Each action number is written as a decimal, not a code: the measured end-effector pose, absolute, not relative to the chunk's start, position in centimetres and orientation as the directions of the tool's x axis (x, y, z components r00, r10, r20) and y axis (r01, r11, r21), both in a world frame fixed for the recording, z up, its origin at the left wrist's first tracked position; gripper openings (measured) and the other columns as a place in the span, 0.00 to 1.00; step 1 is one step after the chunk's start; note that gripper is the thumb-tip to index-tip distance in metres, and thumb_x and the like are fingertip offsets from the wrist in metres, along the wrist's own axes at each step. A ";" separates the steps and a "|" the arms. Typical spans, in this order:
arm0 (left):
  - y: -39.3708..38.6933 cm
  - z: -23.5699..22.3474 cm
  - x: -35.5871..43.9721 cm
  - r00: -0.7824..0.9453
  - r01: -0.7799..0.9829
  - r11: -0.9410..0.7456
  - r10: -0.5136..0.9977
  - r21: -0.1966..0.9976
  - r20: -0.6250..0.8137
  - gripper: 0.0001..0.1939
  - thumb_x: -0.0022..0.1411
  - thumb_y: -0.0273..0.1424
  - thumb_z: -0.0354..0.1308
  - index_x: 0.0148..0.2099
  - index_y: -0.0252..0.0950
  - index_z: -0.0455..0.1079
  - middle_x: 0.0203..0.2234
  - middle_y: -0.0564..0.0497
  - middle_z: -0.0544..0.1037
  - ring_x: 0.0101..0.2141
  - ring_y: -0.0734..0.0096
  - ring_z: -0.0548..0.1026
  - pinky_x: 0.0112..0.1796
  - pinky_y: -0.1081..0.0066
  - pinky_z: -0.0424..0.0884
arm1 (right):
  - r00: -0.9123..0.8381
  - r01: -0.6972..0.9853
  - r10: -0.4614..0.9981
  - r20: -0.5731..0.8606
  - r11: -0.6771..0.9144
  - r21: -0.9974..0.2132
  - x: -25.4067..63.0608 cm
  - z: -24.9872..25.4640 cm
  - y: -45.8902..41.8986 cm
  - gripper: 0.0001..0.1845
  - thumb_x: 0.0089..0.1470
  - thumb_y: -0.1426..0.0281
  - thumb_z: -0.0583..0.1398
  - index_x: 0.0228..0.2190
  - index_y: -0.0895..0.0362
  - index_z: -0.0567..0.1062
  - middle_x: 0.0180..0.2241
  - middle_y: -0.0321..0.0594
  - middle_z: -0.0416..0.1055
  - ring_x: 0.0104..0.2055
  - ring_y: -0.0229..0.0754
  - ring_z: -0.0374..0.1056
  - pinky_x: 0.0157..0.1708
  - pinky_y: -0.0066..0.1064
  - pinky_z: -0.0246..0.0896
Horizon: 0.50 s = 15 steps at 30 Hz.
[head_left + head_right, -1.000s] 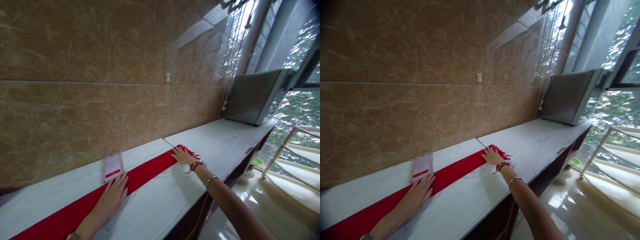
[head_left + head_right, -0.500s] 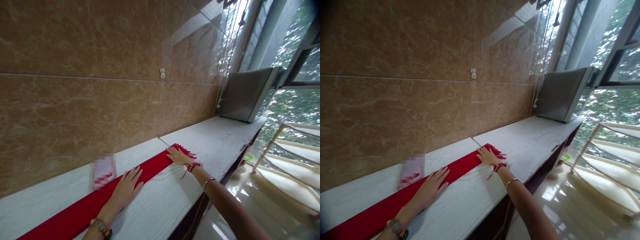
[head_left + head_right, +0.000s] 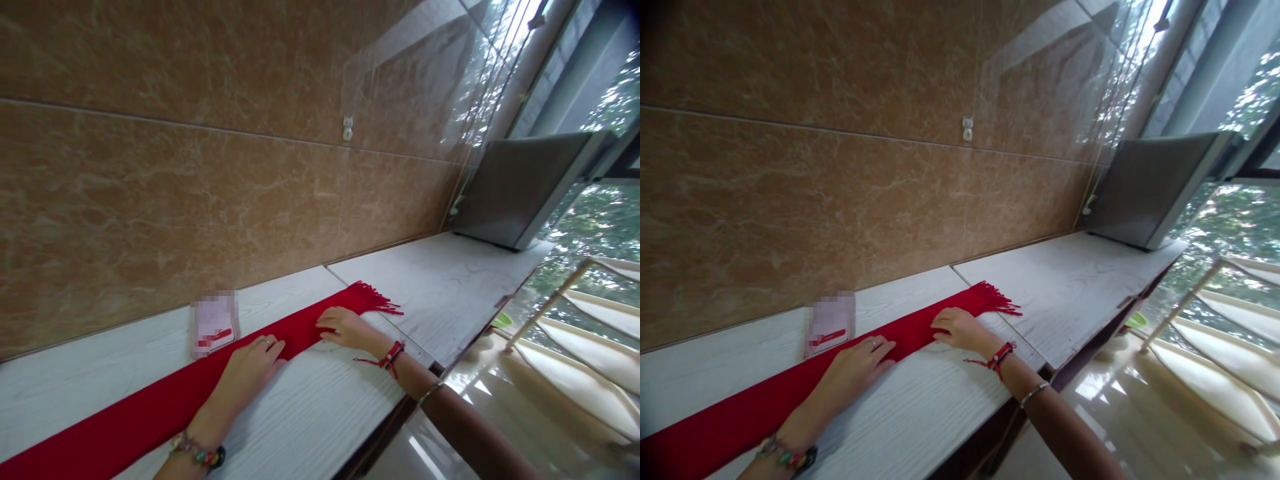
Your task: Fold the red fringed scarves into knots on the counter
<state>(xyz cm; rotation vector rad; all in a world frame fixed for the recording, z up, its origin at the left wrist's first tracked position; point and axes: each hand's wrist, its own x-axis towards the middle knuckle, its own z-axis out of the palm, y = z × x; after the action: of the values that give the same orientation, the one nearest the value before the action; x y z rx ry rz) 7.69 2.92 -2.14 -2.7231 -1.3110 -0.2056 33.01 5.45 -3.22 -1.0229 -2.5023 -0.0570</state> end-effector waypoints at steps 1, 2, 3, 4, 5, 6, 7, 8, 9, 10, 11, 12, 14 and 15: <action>2.9 -2.1 7.7 0.623 0.780 -0.624 0.765 -0.052 0.163 0.15 0.61 0.32 0.46 0.49 0.38 0.66 0.44 0.46 0.72 0.43 0.63 0.70 0.39 0.67 0.69 | -0.633 0.687 0.662 0.402 0.719 -0.103 33.1 -3.3 5.5 0.15 0.56 0.65 0.51 0.40 0.58 0.73 0.40 0.41 0.71 0.45 0.39 0.63 0.47 0.32 0.57; 2.8 -2.1 7.7 0.629 0.776 -0.628 0.761 -0.061 0.161 0.15 0.61 0.31 0.46 0.49 0.38 0.66 0.44 0.46 0.72 0.43 0.63 0.70 0.39 0.67 0.69 | -0.639 0.694 0.661 0.394 0.716 -0.074 33.3 -3.3 5.5 0.16 0.57 0.65 0.50 0.40 0.58 0.72 0.41 0.42 0.71 0.45 0.39 0.63 0.46 0.33 0.57; 2.8 -2.0 7.7 0.636 0.770 -0.634 0.755 -0.069 0.160 0.15 0.61 0.29 0.45 0.49 0.38 0.66 0.43 0.46 0.72 0.43 0.63 0.70 0.39 0.67 0.69 | -0.652 0.696 0.654 0.385 0.717 -0.040 33.4 -3.4 5.5 0.17 0.58 0.66 0.48 0.41 0.58 0.72 0.41 0.42 0.71 0.45 0.40 0.63 0.46 0.33 0.57; 2.7 -2.0 7.6 0.644 0.764 -0.641 0.748 -0.076 0.160 0.15 0.61 0.28 0.45 0.49 0.37 0.65 0.43 0.46 0.72 0.43 0.63 0.70 0.39 0.67 0.69 | -0.670 0.690 0.640 0.375 0.724 -0.002 33.5 -3.4 5.5 0.17 0.59 0.67 0.47 0.42 0.59 0.71 0.41 0.43 0.71 0.45 0.40 0.63 0.46 0.34 0.57; 2.7 -1.9 7.6 0.652 0.757 -0.648 0.741 -0.083 0.162 0.16 0.61 0.27 0.45 0.50 0.37 0.65 0.43 0.46 0.72 0.42 0.64 0.70 0.39 0.67 0.69 | -0.691 0.679 0.621 0.369 0.733 0.036 33.5 -3.4 5.5 0.18 0.59 0.67 0.46 0.43 0.59 0.71 0.42 0.44 0.71 0.45 0.41 0.63 0.46 0.35 0.57; 2.6 -1.9 7.6 0.659 0.751 -0.654 0.734 -0.089 0.166 0.16 0.61 0.25 0.44 0.50 0.36 0.65 0.43 0.45 0.72 0.42 0.64 0.70 0.38 0.68 0.70 | -0.708 0.668 0.602 0.369 0.741 0.071 33.6 -3.5 5.5 0.18 0.59 0.67 0.46 0.43 0.60 0.70 0.42 0.45 0.71 0.45 0.41 0.64 0.46 0.35 0.58; 2.6 -1.8 7.6 0.661 0.749 -0.656 0.730 -0.095 0.172 0.17 0.60 0.24 0.45 0.50 0.36 0.64 0.42 0.45 0.73 0.41 0.64 0.71 0.37 0.68 0.70 | -0.719 0.659 0.584 0.376 0.745 0.102 33.6 -3.5 5.5 0.18 0.59 0.67 0.47 0.43 0.60 0.70 0.42 0.45 0.71 0.44 0.41 0.64 0.46 0.35 0.58; 2.5 -1.8 7.5 0.663 0.747 -0.657 0.727 -0.101 0.179 0.17 0.60 0.23 0.45 0.50 0.35 0.64 0.42 0.44 0.73 0.41 0.65 0.71 0.37 0.69 0.70 | -0.723 0.656 0.570 0.391 0.744 0.128 33.6 -3.6 5.5 0.17 0.59 0.67 0.47 0.43 0.61 0.70 0.42 0.45 0.71 0.44 0.41 0.65 0.45 0.35 0.59; 2.5 -1.8 7.5 0.664 0.746 -0.658 0.723 -0.106 0.188 0.16 0.60 0.24 0.45 0.50 0.35 0.64 0.41 0.44 0.73 0.40 0.65 0.72 0.36 0.69 0.70 | -0.723 0.655 0.557 0.408 0.741 0.149 33.5 -3.6 5.5 0.17 0.58 0.67 0.49 0.43 0.61 0.70 0.41 0.45 0.71 0.43 0.41 0.66 0.45 0.35 0.59; 2.5 -1.7 7.5 0.664 0.746 -0.657 0.720 -0.110 0.199 0.15 0.60 0.24 0.46 0.49 0.35 0.65 0.41 0.44 0.74 0.40 0.65 0.72 0.36 0.70 0.70 | -0.723 0.655 0.546 0.423 0.737 0.169 33.5 -3.7 5.5 0.16 0.58 0.66 0.49 0.42 0.61 0.70 0.40 0.45 0.72 0.42 0.41 0.66 0.44 0.35 0.60; 2.5 -1.8 7.5 0.665 0.745 -0.658 0.717 -0.114 0.210 0.15 0.60 0.26 0.47 0.49 0.35 0.65 0.40 0.44 0.74 0.39 0.66 0.72 0.36 0.70 0.70 | -0.727 0.652 0.534 0.432 0.735 0.188 33.5 -3.7 5.5 0.16 0.58 0.67 0.50 0.41 0.62 0.71 0.40 0.45 0.72 0.41 0.42 0.67 0.44 0.35 0.60; 2.4 -1.8 7.5 0.667 0.743 -0.659 0.713 -0.117 0.218 0.14 0.60 0.27 0.47 0.48 0.36 0.65 0.40 0.45 0.74 0.39 0.66 0.72 0.36 0.70 0.70 | -0.734 0.646 0.524 0.431 0.735 0.206 33.5 -3.8 5.6 0.15 0.58 0.68 0.50 0.41 0.62 0.71 0.40 0.46 0.72 0.41 0.42 0.67 0.43 0.35 0.61; 2.4 -1.8 7.5 0.667 0.742 -0.660 0.709 -0.117 0.229 0.13 0.60 0.29 0.48 0.47 0.36 0.65 0.40 0.45 0.74 0.39 0.65 0.72 0.36 0.69 0.70 | -0.755 0.630 0.513 0.408 0.741 0.232 33.5 -3.8 5.6 0.15 0.58 0.70 0.49 0.41 0.63 0.71 0.40 0.46 0.72 0.41 0.42 0.67 0.42 0.36 0.62; 2.4 -1.7 7.5 0.666 0.742 -0.660 0.709 -0.115 0.231 0.13 0.60 0.29 0.48 0.47 0.36 0.66 0.40 0.45 0.74 0.39 0.64 0.72 0.35 0.68 0.70 | -0.760 0.628 0.518 0.392 0.741 0.238 33.5 -3.9 5.6 0.14 0.58 0.71 0.49 0.41 0.62 0.71 0.40 0.46 0.72 0.42 0.42 0.67 0.42 0.36 0.62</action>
<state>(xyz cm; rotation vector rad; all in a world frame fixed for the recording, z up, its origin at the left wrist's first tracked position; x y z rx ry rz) 7.46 2.43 -1.74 -2.6822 -1.1820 -0.2460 33.50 5.63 -3.87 -0.8926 -2.6421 -0.5178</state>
